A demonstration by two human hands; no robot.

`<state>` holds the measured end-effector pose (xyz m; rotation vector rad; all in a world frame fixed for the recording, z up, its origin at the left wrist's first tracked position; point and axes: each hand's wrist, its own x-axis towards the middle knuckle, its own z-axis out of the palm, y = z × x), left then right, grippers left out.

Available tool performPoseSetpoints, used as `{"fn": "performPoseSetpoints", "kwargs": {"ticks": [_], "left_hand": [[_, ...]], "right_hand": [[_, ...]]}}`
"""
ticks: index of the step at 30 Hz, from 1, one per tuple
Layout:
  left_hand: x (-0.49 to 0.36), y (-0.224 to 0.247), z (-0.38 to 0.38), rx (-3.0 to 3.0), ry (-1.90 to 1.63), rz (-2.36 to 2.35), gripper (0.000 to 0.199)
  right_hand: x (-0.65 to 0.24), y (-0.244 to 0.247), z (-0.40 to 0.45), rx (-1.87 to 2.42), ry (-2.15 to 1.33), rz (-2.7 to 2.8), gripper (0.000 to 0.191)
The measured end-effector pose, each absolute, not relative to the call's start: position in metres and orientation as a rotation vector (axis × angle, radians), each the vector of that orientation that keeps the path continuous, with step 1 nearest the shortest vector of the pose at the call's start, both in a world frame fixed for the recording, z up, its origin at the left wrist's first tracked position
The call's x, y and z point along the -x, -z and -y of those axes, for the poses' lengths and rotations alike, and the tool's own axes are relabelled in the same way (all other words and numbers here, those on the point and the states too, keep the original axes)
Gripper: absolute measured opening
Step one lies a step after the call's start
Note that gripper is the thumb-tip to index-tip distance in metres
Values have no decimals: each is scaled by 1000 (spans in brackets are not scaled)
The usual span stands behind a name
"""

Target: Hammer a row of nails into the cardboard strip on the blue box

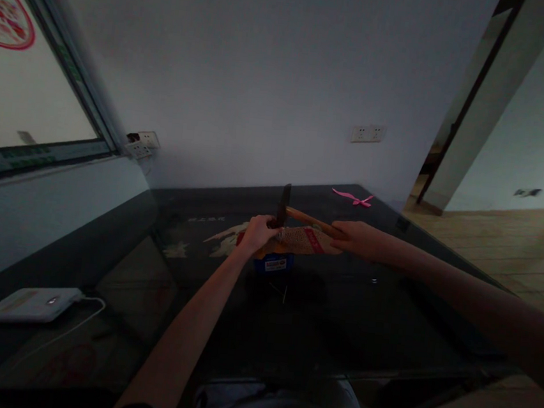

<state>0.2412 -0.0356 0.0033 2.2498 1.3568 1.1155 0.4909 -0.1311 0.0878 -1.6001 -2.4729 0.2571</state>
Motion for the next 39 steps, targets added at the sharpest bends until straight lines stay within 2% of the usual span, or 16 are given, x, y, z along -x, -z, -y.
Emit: {"fn": "performPoseSetpoints", "kwargs": {"ticks": [5,12,18,23,31,39], "left_hand": [[-241,0,33,-2248,-1131,-1288,13],[-240,-1,35,-2291,-1068,-1377,18],[-240,-1,34,-2260,-1068,-1325,15],[-239,-3,36,-2316,-1066,-1359,20],[-240,-8,41,-2325,-1050,-1309,12],[-240,-12,46,-2403,-1062,-1263,13]], "right_hand": [[-492,-90,129,1601,-247,2415,13],[-494,-80,129,1582,-248,2505,16],[-491,-88,137,1573,-276,2412,14],[-497,-72,130,1477,-358,2391,15],[-496,-75,149,1444,-765,1999,21],[-487,-31,160,1187,-1028,1612,29]]}}
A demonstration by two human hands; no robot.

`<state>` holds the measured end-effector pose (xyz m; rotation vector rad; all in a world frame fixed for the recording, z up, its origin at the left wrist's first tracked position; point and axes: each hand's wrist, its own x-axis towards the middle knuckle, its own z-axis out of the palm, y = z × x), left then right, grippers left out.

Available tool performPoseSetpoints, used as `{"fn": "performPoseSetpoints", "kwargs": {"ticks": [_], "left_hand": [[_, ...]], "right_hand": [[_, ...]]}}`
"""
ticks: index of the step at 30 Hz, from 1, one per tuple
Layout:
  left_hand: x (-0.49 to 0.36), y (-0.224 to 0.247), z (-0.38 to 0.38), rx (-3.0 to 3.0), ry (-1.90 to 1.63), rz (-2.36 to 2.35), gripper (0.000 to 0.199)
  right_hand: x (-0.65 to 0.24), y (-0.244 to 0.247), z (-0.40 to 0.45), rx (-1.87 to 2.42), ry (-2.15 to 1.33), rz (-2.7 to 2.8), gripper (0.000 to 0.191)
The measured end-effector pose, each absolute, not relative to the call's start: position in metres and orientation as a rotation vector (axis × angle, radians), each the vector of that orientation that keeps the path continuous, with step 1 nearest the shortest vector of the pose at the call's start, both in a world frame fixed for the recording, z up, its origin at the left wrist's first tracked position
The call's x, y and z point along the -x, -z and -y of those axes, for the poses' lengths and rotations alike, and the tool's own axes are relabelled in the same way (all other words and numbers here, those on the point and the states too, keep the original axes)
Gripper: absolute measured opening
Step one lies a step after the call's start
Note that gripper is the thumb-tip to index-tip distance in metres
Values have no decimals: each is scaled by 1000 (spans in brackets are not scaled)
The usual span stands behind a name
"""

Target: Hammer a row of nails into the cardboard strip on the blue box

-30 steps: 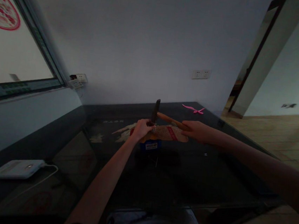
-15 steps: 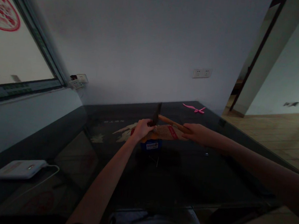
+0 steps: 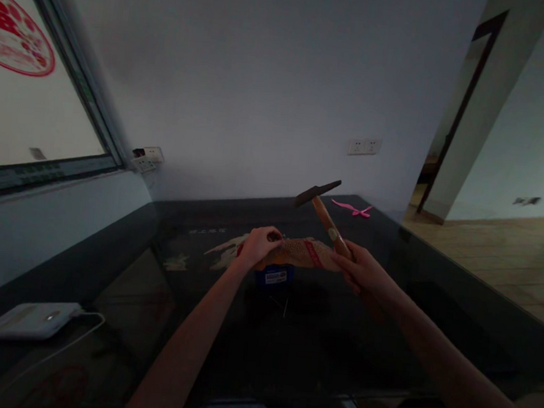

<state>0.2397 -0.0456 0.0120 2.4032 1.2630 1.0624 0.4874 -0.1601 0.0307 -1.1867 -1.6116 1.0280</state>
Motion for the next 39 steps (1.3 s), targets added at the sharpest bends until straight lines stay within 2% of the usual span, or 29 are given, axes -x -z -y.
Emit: {"fn": "performPoseSetpoints", "kwargs": {"ticks": [4,8,10,13,18,23,34,39], "left_hand": [[-234,-24,52,-2445,-1226,-1298,24],[-224,-35,80,-2421,-1526,-1294,19],[-220,-32,100,-2425,-1543,-1272,19],[-218,-16,125,-2546,-1343,-1184,22],[-222,8,141,-2888,-633,-921,26],[-224,9,140,-2882,-249,-977,21],[-215,27,129,-2842,-53,-1163,9],[-214,27,128,-2892,8,-1152,10]], "right_hand": [[-483,-11,162,1038,-1193,1431,31],[-482,4,163,903,-1319,1264,33],[-483,7,163,852,-1346,1228,34],[-487,8,163,818,-1366,1205,33],[-489,8,166,838,-1362,1210,32],[-484,9,168,847,-1342,1230,31],[-484,9,169,859,-1319,1212,30],[-484,10,168,866,-1343,1193,30]]}}
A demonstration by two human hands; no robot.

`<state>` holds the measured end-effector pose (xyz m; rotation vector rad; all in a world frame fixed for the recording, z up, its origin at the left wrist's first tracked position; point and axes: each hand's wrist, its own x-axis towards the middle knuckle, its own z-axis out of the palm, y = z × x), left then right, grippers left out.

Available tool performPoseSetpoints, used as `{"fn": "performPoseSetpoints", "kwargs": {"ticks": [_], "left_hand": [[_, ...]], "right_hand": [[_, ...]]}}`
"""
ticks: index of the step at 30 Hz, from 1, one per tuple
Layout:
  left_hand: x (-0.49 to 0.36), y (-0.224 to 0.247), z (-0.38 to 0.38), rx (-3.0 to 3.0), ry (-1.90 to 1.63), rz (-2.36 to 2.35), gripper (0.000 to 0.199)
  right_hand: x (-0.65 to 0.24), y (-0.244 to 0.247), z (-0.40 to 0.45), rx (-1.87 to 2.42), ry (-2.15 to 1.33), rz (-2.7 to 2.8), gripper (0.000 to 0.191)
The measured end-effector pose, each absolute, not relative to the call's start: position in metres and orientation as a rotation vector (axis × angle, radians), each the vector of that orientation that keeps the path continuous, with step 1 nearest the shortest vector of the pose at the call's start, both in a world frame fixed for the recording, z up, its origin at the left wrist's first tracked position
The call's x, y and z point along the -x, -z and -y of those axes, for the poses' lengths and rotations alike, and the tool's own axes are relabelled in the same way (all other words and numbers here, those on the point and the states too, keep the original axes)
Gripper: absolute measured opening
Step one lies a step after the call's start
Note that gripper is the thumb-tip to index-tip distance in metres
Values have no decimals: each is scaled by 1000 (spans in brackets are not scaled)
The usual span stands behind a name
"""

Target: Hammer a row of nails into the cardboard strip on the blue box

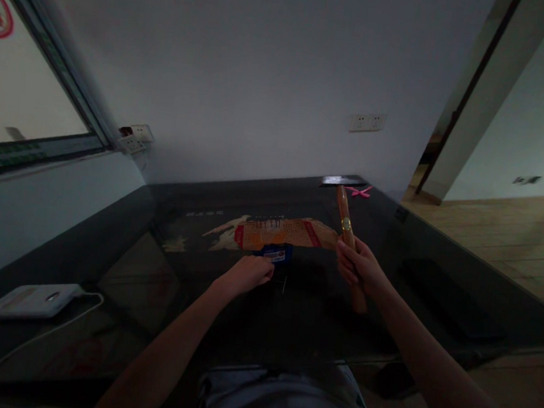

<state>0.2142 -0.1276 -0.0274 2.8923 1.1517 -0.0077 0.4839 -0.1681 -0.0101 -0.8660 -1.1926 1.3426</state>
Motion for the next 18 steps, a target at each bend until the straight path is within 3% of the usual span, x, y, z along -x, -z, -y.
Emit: {"fn": "performPoseSetpoints", "kwargs": {"ticks": [12,18], "left_hand": [[-215,24,125,-2760,-82,-1183,12],[-218,14,129,-2611,-318,-1017,16]], "right_hand": [[-483,12,166,842,-1359,1170,30],[-484,15,165,820,-1368,1178,29]]}}
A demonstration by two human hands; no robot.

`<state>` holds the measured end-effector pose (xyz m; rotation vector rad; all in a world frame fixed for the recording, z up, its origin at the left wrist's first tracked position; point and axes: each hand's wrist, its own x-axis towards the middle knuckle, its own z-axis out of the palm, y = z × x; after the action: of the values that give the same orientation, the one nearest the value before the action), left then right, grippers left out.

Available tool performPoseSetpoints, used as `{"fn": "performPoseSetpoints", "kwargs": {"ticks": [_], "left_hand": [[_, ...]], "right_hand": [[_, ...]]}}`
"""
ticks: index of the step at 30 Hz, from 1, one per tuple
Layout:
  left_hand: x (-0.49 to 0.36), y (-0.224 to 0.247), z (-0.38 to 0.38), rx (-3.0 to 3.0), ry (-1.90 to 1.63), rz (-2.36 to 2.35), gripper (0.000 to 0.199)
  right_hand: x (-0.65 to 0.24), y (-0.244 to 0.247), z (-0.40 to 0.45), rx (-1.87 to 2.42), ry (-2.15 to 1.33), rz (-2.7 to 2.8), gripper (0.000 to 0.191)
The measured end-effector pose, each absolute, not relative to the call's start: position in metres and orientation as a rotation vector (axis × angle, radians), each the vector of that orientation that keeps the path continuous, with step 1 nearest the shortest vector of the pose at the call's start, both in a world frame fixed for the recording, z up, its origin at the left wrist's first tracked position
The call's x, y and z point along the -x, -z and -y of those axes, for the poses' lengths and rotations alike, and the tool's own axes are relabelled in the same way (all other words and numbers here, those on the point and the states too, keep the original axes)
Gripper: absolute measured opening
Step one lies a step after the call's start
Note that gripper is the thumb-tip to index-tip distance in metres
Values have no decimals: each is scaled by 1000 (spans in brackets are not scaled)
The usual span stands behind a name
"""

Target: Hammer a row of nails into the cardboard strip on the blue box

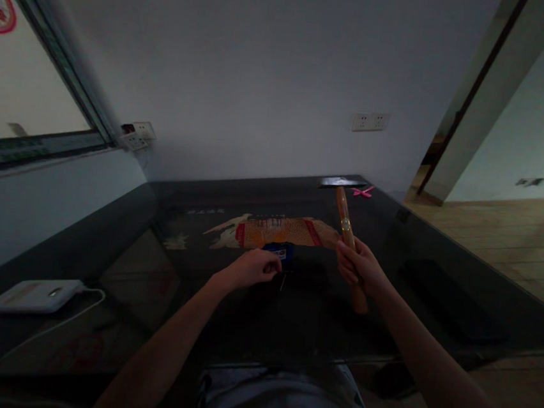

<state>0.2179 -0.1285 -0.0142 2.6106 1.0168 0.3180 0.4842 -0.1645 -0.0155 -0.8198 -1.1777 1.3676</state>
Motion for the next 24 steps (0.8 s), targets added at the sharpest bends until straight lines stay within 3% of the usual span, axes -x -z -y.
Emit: {"fn": "performPoseSetpoints", "kwargs": {"ticks": [13,24], "left_hand": [[-221,11,127,-2308,-714,-872,13],[-230,1,145,-2001,-697,-759,17]], "right_hand": [[-482,12,168,848,-1347,1203,29],[-481,12,167,848,-1340,1194,29]]}}
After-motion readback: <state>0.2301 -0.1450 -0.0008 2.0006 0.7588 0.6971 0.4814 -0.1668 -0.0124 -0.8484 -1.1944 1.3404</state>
